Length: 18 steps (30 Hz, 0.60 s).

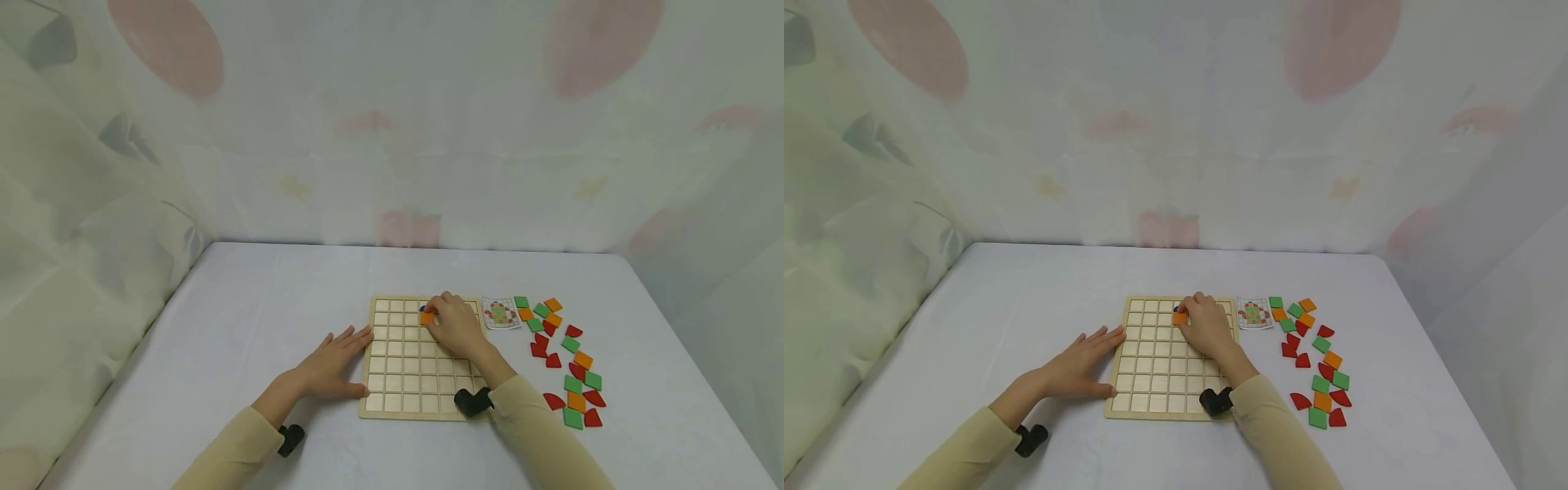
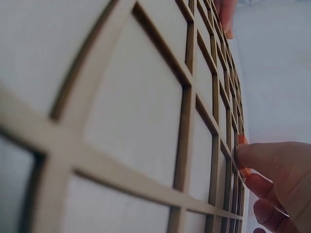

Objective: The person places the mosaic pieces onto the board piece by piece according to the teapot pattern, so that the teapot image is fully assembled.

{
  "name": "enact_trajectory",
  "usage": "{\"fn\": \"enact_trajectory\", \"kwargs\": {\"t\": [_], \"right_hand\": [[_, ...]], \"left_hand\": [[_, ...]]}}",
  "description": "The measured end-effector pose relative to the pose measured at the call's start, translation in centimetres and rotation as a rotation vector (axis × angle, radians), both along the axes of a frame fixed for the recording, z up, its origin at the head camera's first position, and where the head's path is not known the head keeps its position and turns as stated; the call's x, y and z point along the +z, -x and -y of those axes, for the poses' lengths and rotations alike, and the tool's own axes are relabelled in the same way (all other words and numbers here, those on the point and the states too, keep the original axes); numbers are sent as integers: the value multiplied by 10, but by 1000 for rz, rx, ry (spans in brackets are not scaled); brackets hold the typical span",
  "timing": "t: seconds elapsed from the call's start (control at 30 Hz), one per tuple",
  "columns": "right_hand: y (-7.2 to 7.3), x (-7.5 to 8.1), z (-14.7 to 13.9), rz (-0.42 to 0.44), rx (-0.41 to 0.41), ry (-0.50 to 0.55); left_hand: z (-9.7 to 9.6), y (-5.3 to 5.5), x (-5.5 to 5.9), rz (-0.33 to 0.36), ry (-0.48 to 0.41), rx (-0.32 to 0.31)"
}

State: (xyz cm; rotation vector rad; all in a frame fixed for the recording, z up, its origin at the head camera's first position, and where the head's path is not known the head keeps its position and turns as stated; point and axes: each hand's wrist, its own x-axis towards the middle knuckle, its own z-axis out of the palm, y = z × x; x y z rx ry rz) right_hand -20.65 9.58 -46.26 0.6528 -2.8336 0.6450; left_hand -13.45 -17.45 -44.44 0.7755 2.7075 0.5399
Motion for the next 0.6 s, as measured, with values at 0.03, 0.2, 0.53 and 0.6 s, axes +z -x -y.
{"fn": "enact_trajectory", "kwargs": {"t": [0.03,0.2,0.53,0.6], "right_hand": [[0,0,0,-3,1,-2],[1,0,0,6,11,-12],[0,1,-1,9,18,-10],[-1,2,-2,17,23,1]], "left_hand": [[0,0,1,-2,-2,-1],[0,-1,2,-7,-11,-7],[1,0,0,4,1,0],[1,0,-1,4,3,0]]}}
